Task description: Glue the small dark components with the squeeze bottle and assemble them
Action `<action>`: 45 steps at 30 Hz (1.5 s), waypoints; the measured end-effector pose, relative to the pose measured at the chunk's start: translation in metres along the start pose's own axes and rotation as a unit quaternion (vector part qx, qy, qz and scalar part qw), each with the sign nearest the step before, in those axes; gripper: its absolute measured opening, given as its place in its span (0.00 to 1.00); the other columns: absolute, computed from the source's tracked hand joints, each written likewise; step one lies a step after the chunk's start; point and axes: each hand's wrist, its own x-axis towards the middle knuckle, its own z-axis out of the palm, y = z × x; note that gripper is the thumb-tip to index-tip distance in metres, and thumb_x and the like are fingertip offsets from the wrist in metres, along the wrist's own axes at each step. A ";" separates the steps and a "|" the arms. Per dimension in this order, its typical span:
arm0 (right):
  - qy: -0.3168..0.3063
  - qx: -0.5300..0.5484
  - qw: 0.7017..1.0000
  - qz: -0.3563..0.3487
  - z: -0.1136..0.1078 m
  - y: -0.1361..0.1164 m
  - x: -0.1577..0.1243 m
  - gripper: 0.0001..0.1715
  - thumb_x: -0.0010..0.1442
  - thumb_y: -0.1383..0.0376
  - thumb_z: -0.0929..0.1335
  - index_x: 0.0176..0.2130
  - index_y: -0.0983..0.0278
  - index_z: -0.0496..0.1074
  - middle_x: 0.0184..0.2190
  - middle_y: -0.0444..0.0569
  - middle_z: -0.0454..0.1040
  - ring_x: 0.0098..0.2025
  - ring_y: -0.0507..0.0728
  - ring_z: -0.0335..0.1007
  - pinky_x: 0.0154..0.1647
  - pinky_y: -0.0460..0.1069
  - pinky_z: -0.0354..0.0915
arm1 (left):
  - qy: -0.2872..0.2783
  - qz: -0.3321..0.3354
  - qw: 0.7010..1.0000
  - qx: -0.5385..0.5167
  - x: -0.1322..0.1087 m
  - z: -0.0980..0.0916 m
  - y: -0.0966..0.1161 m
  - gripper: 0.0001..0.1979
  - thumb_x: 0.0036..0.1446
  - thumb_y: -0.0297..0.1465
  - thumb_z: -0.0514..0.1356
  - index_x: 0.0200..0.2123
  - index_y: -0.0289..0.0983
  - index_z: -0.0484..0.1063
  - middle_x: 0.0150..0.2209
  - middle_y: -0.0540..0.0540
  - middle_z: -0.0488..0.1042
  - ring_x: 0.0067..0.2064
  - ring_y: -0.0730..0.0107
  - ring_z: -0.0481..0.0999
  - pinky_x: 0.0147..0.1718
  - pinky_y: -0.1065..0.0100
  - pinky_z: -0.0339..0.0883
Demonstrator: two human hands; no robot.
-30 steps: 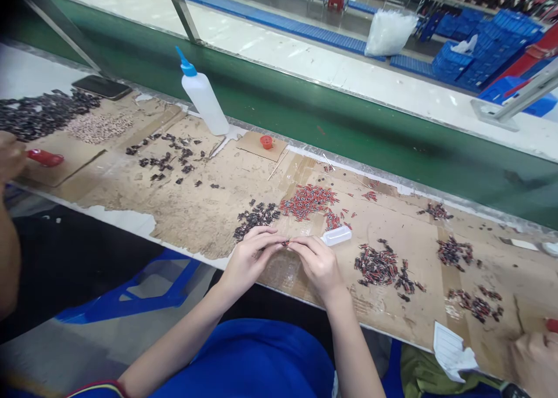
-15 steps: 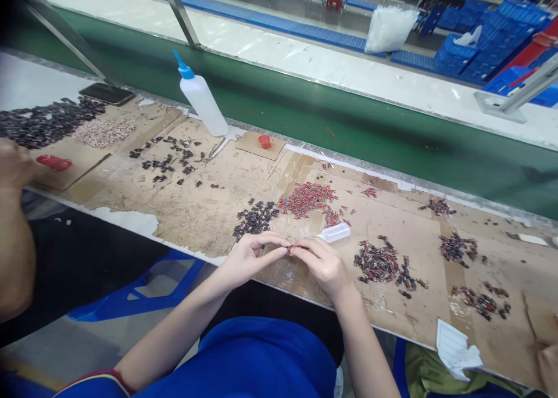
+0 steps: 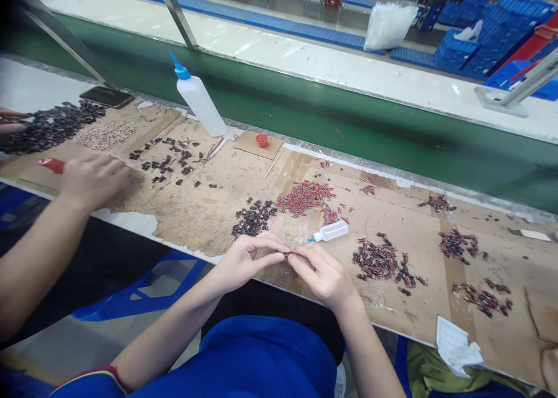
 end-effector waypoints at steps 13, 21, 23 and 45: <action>0.028 0.085 0.993 0.071 0.008 0.000 -0.001 0.13 0.64 0.72 0.64 0.41 0.63 0.77 0.33 0.53 0.79 0.36 0.55 0.77 0.36 0.49 0.74 | 0.016 -0.039 0.999 0.034 -0.003 0.004 -0.002 0.06 0.54 0.31 0.62 0.33 0.37 0.79 0.33 0.45 0.81 0.38 0.64 0.78 0.43 0.65 0.68; 0.133 0.280 0.876 0.370 0.020 -0.019 -0.006 0.08 0.54 0.69 0.73 0.36 0.59 0.80 0.32 0.46 0.82 0.32 0.54 0.79 0.35 0.46 0.76 | 0.048 -0.006 0.997 0.057 -0.007 0.010 0.001 0.06 0.56 0.28 0.60 0.34 0.38 0.77 0.34 0.46 0.78 0.39 0.66 0.75 0.42 0.66 0.68; 0.140 0.306 0.857 0.390 0.019 -0.022 -0.006 0.06 0.53 0.69 0.72 0.33 0.59 0.80 0.31 0.46 0.81 0.33 0.54 0.79 0.36 0.46 0.76 | 0.053 0.009 0.996 0.067 -0.009 0.012 0.003 0.06 0.57 0.28 0.59 0.35 0.39 0.77 0.35 0.46 0.78 0.40 0.66 0.75 0.43 0.66 0.67; 0.163 0.164 0.884 0.407 0.001 -0.020 -0.027 0.04 0.54 0.67 0.71 0.32 0.61 0.79 0.31 0.49 0.81 0.33 0.57 0.78 0.35 0.50 0.75 | 0.017 0.037 0.993 0.113 -0.002 0.042 -0.002 0.14 0.60 0.31 0.59 0.50 0.39 0.70 0.43 0.43 0.79 0.48 0.59 0.74 0.51 0.57 0.62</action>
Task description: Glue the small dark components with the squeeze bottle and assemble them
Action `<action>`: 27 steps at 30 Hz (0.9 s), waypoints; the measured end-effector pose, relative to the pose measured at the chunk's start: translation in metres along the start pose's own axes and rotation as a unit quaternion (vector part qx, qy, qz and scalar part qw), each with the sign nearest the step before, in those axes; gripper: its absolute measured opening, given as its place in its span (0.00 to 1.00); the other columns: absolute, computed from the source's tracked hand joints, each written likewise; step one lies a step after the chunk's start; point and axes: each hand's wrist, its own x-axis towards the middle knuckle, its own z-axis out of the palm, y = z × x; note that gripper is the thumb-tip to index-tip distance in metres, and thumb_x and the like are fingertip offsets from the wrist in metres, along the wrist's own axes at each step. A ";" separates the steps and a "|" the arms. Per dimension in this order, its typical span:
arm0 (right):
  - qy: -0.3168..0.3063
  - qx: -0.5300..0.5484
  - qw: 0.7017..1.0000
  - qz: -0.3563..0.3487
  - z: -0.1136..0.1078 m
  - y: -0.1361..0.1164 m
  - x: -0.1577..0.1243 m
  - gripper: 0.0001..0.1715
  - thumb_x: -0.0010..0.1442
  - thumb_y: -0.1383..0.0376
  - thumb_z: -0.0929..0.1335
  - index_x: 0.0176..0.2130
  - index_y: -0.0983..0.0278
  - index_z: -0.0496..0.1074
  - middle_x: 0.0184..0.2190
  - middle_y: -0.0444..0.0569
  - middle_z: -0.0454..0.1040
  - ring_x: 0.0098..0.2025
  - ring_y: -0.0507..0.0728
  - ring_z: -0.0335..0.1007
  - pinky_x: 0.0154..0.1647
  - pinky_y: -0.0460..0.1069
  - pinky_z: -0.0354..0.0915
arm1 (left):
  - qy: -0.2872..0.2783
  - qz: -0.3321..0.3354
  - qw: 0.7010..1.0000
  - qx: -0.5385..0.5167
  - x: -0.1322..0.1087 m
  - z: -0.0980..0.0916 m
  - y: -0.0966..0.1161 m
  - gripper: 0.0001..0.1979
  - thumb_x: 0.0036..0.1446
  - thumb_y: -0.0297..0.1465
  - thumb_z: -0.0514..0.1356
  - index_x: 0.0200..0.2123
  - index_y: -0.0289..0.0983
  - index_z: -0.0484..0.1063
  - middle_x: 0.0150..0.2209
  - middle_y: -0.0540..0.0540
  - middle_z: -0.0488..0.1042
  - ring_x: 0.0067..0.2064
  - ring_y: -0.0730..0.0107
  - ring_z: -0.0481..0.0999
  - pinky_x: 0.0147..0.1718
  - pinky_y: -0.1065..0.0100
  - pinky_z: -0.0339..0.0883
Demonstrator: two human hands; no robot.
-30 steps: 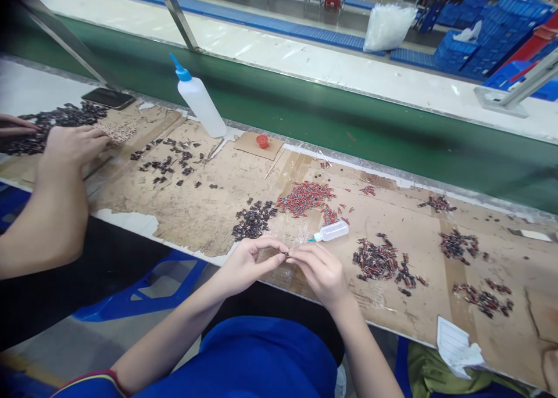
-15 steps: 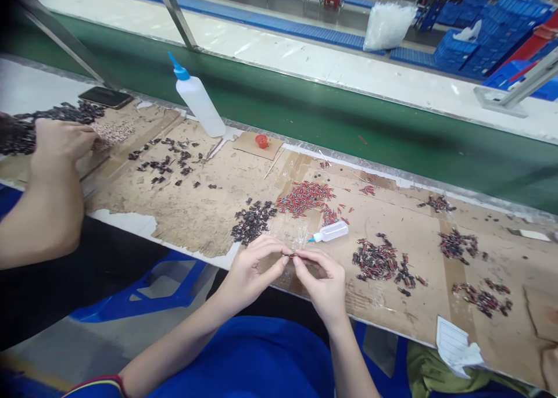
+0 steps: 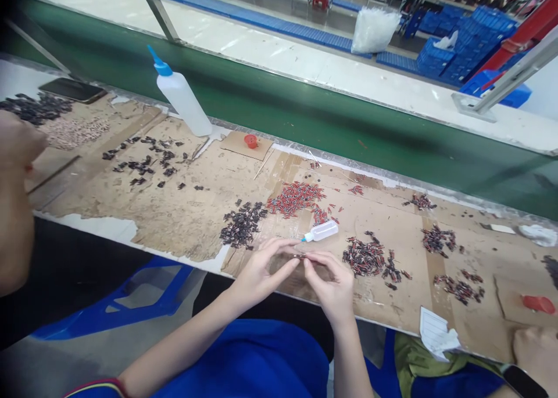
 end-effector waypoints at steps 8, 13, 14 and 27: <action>0.224 -0.224 0.936 0.152 -0.055 0.036 0.006 0.23 0.52 0.50 0.70 0.37 0.66 0.78 0.39 0.59 0.79 0.41 0.65 0.75 0.45 0.60 0.69 | 0.117 -0.012 0.966 0.228 0.026 -0.040 -0.038 0.10 0.62 0.27 0.55 0.42 0.43 0.75 0.45 0.44 0.79 0.55 0.53 0.67 0.57 0.44 0.47; 0.170 -0.330 0.905 0.209 -0.033 0.020 0.027 0.39 0.54 0.42 0.65 0.50 0.69 0.74 0.38 0.61 0.78 0.36 0.66 0.73 0.45 0.62 0.64 | 0.095 0.012 0.936 0.338 0.047 -0.056 -0.065 0.10 0.59 0.25 0.58 0.34 0.44 0.77 0.37 0.44 0.79 0.51 0.51 0.67 0.55 0.42 0.45; 0.147 -0.324 0.907 0.224 -0.025 0.017 0.033 0.41 0.54 0.41 0.65 0.52 0.70 0.72 0.35 0.59 0.79 0.33 0.66 0.73 0.43 0.61 0.64 | 0.081 0.021 0.931 0.354 0.049 -0.056 -0.067 0.09 0.58 0.25 0.58 0.33 0.44 0.77 0.36 0.44 0.78 0.50 0.52 0.66 0.55 0.42 0.45; 0.091 -0.155 0.944 0.277 0.007 0.033 0.066 0.30 0.40 0.51 0.75 0.38 0.68 0.75 0.28 0.53 0.78 0.30 0.62 0.74 0.29 0.53 0.67 | 0.018 0.050 0.881 0.469 0.055 -0.067 -0.070 0.14 0.61 0.21 0.50 0.34 0.40 0.74 0.37 0.41 0.72 0.45 0.55 0.65 0.51 0.47 0.53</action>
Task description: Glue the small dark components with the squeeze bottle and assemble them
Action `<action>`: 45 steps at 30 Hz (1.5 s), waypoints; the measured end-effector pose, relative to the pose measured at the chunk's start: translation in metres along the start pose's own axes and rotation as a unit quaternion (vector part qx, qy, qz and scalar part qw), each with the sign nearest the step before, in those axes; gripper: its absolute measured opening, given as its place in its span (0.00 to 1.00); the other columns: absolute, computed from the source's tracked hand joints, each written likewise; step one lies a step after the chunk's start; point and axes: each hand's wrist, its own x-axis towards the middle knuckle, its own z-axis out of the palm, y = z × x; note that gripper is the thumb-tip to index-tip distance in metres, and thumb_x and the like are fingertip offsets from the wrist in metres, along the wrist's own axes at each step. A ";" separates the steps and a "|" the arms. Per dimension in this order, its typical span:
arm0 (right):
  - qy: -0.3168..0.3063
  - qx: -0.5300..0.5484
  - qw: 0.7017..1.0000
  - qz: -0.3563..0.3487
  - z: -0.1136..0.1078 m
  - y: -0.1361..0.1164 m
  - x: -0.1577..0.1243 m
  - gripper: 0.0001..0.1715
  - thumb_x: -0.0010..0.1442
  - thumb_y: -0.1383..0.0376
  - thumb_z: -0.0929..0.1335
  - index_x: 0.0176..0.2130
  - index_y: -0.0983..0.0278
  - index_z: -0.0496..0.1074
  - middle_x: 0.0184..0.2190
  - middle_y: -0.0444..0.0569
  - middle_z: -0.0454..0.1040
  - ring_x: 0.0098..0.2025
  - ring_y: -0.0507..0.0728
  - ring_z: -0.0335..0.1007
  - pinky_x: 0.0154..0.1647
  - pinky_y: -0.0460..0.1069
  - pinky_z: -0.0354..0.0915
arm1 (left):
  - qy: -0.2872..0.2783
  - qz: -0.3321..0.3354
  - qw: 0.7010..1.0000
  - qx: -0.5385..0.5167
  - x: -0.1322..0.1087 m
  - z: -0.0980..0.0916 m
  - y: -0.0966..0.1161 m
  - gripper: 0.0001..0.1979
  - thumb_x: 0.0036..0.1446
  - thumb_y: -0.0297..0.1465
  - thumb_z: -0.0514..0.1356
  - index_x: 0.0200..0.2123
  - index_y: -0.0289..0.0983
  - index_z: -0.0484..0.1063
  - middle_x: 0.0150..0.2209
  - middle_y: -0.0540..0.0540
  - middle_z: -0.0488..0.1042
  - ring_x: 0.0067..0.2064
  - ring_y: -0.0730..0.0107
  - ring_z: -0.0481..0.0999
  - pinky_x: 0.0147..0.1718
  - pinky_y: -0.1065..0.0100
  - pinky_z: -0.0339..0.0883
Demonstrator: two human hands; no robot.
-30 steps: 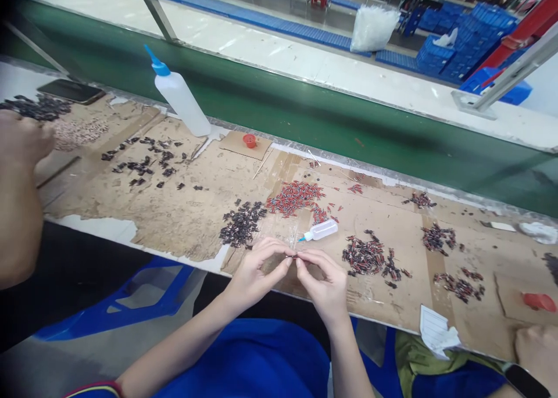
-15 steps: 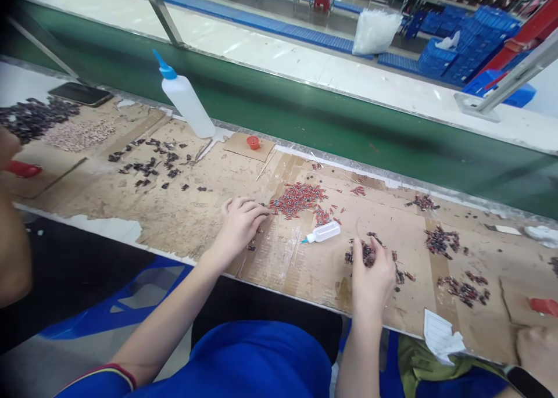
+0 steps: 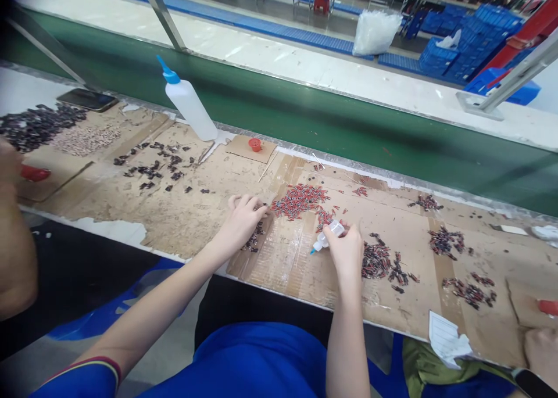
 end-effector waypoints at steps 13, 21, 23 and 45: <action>-0.078 0.451 0.883 0.106 -0.006 0.015 -0.020 0.22 0.43 0.48 0.72 0.26 0.63 0.74 0.19 0.43 0.74 0.16 0.49 0.64 0.10 0.42 0.55 | -0.015 0.024 0.989 -0.144 -0.004 -0.003 -0.001 0.12 0.64 0.25 0.52 0.38 0.41 0.76 0.38 0.44 0.74 0.45 0.60 0.68 0.48 0.57 0.52; -0.020 0.450 0.888 0.096 0.010 0.009 -0.040 0.19 0.39 0.53 0.75 0.24 0.64 0.71 0.17 0.40 0.69 0.14 0.45 0.57 0.11 0.41 0.49 | -0.041 -0.016 0.955 -0.293 -0.041 0.014 0.043 0.07 0.62 0.29 0.59 0.35 0.44 0.77 0.36 0.50 0.81 0.46 0.63 0.73 0.52 0.56 0.47; 0.004 0.432 0.897 0.096 0.015 0.009 -0.046 0.20 0.39 0.53 0.75 0.26 0.65 0.73 0.17 0.41 0.70 0.16 0.46 0.57 0.13 0.41 0.49 | -0.023 -0.033 0.960 -0.278 -0.048 0.019 0.044 0.06 0.59 0.29 0.62 0.33 0.45 0.78 0.36 0.50 0.81 0.50 0.59 0.72 0.53 0.53 0.45; 0.025 0.226 0.973 -0.032 0.035 0.014 -0.068 0.19 0.47 0.53 0.73 0.22 0.67 0.74 0.19 0.48 0.75 0.21 0.54 0.67 0.24 0.47 0.65 | 0.010 -0.044 0.954 -0.297 -0.057 0.023 0.037 0.04 0.59 0.31 0.63 0.37 0.46 0.78 0.37 0.49 0.83 0.47 0.61 0.80 0.57 0.50 0.48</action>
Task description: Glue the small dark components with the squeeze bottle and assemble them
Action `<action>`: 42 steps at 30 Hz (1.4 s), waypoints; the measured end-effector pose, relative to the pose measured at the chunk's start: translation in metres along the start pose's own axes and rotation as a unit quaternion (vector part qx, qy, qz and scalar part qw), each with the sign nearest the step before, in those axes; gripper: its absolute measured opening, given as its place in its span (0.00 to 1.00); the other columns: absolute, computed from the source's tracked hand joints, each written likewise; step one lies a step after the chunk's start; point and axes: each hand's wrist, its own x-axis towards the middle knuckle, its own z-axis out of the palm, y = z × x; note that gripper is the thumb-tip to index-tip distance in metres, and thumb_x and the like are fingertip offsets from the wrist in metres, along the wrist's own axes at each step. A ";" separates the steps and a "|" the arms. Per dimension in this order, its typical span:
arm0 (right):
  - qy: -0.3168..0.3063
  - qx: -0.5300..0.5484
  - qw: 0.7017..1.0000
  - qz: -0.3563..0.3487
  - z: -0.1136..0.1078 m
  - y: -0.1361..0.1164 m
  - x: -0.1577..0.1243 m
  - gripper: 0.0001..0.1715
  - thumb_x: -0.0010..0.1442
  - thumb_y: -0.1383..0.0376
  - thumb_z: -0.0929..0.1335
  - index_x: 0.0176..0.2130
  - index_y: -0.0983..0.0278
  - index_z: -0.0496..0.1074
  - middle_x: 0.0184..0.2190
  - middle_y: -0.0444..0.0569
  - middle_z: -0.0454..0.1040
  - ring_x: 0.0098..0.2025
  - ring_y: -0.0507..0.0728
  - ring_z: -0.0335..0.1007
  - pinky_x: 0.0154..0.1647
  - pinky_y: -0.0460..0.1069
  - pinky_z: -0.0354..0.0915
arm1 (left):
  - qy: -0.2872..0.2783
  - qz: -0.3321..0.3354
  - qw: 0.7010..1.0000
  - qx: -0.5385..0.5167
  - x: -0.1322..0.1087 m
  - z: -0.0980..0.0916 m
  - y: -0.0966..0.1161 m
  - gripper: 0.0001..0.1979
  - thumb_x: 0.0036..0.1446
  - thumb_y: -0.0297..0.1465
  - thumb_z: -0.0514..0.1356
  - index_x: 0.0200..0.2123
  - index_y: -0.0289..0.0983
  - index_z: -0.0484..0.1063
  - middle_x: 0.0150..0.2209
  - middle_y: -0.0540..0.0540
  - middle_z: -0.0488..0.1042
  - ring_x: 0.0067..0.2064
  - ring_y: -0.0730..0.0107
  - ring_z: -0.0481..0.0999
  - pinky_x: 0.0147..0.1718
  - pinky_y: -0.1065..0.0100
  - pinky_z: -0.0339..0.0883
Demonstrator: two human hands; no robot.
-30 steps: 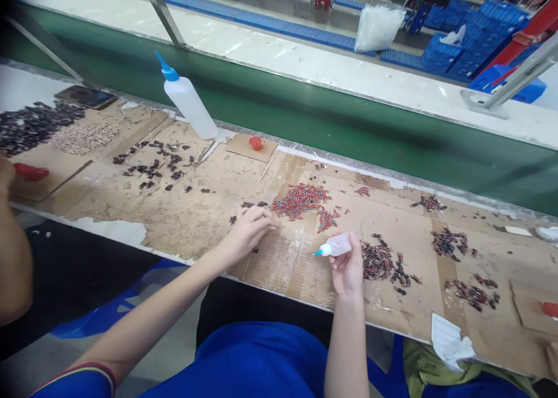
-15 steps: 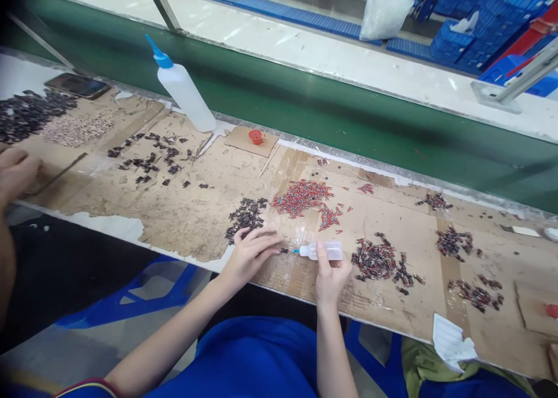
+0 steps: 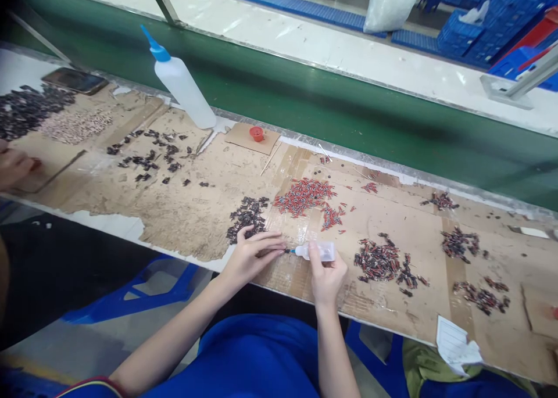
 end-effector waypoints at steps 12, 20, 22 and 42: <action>0.002 0.000 1.000 0.009 -0.002 0.003 0.002 0.19 0.46 0.53 0.73 0.23 0.67 0.75 0.20 0.48 0.75 0.23 0.54 0.68 0.26 0.48 0.66 | -0.003 0.001 1.000 -0.008 0.001 -0.001 0.000 0.03 0.57 0.30 0.64 0.34 0.45 0.78 0.34 0.50 0.83 0.46 0.60 0.81 0.59 0.46 0.46; 0.014 0.020 1.000 -0.006 -0.001 0.002 0.000 0.17 0.46 0.55 0.73 0.23 0.67 0.75 0.21 0.48 0.76 0.24 0.55 0.70 0.27 0.49 0.67 | 0.007 0.018 1.000 0.007 0.000 0.000 -0.002 0.04 0.59 0.31 0.62 0.36 0.45 0.78 0.36 0.50 0.83 0.45 0.61 0.81 0.61 0.46 0.44; 0.008 0.017 1.000 -0.009 -0.001 0.001 0.000 0.17 0.46 0.55 0.73 0.23 0.67 0.75 0.21 0.48 0.76 0.24 0.55 0.70 0.26 0.48 0.67 | 0.010 0.026 1.000 0.011 0.000 0.000 -0.002 0.05 0.60 0.31 0.62 0.37 0.46 0.78 0.36 0.50 0.83 0.45 0.62 0.81 0.61 0.46 0.44; 0.060 0.057 0.996 0.010 -0.005 0.016 0.002 0.20 0.48 0.52 0.73 0.25 0.67 0.72 0.22 0.47 0.74 0.24 0.53 0.68 0.27 0.48 0.65 | 0.029 0.023 0.999 0.030 -0.002 0.004 0.001 0.06 0.60 0.31 0.61 0.36 0.46 0.78 0.34 0.51 0.83 0.44 0.63 0.80 0.61 0.47 0.46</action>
